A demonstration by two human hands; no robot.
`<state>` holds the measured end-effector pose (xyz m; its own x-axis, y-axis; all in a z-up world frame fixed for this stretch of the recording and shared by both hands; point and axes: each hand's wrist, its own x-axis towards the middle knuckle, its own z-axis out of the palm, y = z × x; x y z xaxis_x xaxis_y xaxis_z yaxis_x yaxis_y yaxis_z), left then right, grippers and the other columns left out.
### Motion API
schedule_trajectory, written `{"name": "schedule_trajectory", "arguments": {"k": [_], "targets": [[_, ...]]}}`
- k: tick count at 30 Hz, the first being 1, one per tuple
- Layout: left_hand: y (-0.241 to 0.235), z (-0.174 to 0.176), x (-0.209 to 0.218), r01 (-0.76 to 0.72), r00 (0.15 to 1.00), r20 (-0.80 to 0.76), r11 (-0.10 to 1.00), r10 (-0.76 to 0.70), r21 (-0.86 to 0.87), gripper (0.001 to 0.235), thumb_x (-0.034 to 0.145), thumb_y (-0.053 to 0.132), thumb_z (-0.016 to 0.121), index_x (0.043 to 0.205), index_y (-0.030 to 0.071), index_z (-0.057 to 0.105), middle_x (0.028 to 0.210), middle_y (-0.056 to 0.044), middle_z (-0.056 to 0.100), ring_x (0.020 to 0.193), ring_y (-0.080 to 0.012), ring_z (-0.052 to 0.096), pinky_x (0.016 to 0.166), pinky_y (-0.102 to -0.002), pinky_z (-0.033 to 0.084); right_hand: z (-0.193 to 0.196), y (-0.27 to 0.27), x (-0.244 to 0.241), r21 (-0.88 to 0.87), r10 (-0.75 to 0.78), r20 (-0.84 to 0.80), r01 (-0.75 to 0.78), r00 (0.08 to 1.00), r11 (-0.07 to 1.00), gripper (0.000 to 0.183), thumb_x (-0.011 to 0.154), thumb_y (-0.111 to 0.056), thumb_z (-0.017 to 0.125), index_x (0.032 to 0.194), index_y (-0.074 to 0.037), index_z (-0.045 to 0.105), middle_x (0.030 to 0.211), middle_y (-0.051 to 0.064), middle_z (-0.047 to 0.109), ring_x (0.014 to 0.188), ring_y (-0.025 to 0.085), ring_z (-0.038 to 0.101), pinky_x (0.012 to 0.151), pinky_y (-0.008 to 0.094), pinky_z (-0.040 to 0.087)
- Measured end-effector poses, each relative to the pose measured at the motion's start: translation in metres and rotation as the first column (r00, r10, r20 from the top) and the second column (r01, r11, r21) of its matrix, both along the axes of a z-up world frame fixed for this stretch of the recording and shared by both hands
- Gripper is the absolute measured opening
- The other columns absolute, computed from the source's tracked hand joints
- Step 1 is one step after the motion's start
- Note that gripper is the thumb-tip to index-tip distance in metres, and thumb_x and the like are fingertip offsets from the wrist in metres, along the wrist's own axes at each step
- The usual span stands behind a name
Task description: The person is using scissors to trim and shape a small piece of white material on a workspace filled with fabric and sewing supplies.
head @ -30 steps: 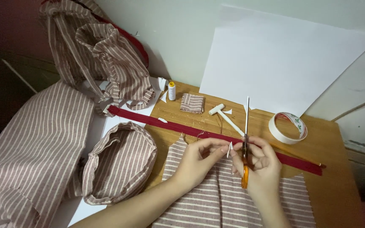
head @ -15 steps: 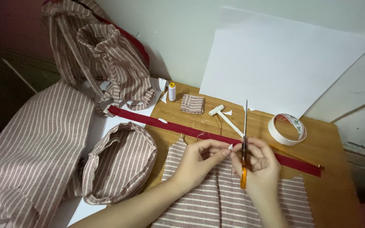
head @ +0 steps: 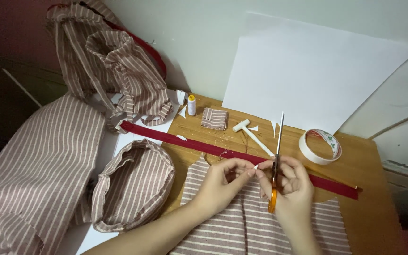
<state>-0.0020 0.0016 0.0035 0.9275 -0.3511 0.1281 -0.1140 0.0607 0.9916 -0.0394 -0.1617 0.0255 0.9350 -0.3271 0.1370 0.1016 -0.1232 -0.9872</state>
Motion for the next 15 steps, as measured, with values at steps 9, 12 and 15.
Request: {"name": "schedule_trajectory", "arguments": {"k": [9,12,15], "targets": [[-0.0015,-0.0001,-0.0012,-0.026,0.997,0.071,1.0,0.026,-0.013,0.017,0.1,0.016,0.076,0.114,0.008,0.08,0.102,-0.003,0.081,0.094,-0.0119,0.074,0.087,-0.026,0.062,-0.0035,-0.0026,0.0035,0.045,-0.019,-0.052,0.021,0.998,0.999,0.047,0.083,0.017,0.08,0.124,0.001,0.061,0.103,0.021,0.084,0.055,0.023,0.065,0.048,0.033,0.059],[-0.0001,0.0012,-0.002,-0.026,0.996,0.084,0.999,0.024,0.023,0.017,0.1,0.016,0.076,0.115,0.009,0.08,0.104,-0.003,0.082,0.095,-0.0126,0.075,0.089,-0.026,0.063,0.0021,0.0009,0.0011,0.036,-0.02,-0.053,0.022,0.998,0.999,0.045,0.084,0.015,0.08,0.122,0.001,0.062,0.104,0.021,0.084,0.054,0.023,0.065,0.047,0.032,0.059],[-0.0001,0.0029,-0.0025,-0.009,0.997,0.077,1.0,0.008,0.002,0.017,0.1,0.014,0.075,0.115,0.007,0.08,0.102,-0.004,0.081,0.092,-0.0126,0.075,0.087,-0.025,0.063,0.0002,-0.0013,0.0022,0.035,-0.017,-0.06,0.019,0.998,0.999,0.044,0.085,0.016,0.08,0.122,0.001,0.062,0.102,0.02,0.084,0.054,0.024,0.065,0.048,0.032,0.059]]}}
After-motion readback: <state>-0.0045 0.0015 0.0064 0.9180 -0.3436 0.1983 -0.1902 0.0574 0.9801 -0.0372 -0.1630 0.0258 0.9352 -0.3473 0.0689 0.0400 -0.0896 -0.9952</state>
